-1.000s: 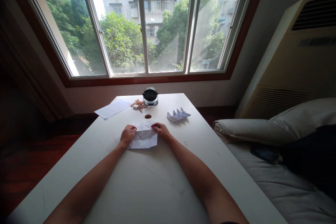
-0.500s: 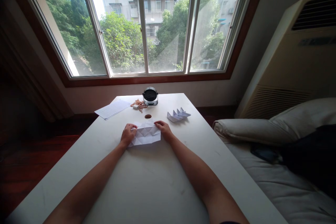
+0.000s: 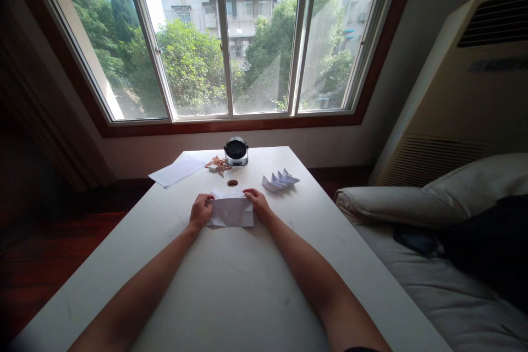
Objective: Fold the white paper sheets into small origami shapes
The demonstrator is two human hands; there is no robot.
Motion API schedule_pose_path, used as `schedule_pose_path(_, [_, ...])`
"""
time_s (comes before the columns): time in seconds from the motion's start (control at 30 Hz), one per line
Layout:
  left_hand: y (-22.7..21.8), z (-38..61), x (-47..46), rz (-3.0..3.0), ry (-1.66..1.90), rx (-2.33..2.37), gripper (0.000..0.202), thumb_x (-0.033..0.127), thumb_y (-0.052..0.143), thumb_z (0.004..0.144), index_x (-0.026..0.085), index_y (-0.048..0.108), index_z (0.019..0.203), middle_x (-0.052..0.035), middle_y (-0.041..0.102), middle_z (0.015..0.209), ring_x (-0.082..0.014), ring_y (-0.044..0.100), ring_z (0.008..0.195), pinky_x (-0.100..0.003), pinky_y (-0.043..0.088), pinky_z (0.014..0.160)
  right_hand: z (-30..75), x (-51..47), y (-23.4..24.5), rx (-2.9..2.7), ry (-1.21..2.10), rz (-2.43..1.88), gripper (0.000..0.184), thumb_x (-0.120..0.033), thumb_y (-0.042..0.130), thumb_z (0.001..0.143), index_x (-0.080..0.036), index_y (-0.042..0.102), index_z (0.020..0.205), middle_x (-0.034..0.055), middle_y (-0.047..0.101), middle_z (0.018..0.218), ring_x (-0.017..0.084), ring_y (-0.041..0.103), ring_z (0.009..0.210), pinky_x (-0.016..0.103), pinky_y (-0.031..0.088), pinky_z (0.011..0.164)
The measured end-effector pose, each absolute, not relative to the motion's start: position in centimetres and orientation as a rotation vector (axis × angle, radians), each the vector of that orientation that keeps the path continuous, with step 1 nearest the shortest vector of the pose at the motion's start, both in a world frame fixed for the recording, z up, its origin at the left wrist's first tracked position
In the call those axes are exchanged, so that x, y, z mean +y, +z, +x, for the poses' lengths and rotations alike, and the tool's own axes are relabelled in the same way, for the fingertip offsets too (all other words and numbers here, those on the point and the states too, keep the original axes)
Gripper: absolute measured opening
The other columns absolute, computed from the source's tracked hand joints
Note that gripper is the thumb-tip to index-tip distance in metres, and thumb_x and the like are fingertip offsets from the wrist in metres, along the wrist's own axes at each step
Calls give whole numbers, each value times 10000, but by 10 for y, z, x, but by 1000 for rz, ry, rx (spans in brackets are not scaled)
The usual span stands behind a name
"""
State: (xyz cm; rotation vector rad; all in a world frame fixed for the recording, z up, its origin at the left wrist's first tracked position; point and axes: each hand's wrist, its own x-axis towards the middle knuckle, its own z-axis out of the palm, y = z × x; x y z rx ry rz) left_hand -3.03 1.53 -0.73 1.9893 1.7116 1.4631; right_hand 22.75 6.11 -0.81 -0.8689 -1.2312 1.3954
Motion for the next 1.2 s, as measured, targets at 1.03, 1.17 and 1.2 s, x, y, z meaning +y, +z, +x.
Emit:
schedule_pose_path(1.03, [3, -29, 8, 1965, 1550, 1735, 216, 151, 499, 844, 230, 684, 923, -63, 644, 961, -214, 627, 901, -343, 523, 820, 227, 58, -7, -1319, 1355, -922, 441, -480, 730, 722, -231, 669, 1080, 33, 703, 919, 209, 632, 793, 298, 489, 672])
schedule_pose_path(1.17, [2, -30, 8, 1968, 1551, 1735, 211, 153, 496, 848, 234, 677, 919, -57, 641, 958, -212, 625, 906, -340, 519, 832, 226, 55, -7, -1442, 1286, -948, 426, -479, 704, 746, -232, 670, 1091, 29, 703, 914, 213, 629, 798, 304, 488, 682])
schedule_pose_path(1.2, [2, -30, 8, 1969, 1548, 1738, 208, 155, 496, 849, 235, 675, 917, -56, 640, 957, -211, 624, 908, -339, 518, 835, 226, 55, -6, -1493, 1240, -954, 411, -469, 697, 752, -233, 674, 1088, 28, 703, 929, 214, 627, 812, 306, 488, 697])
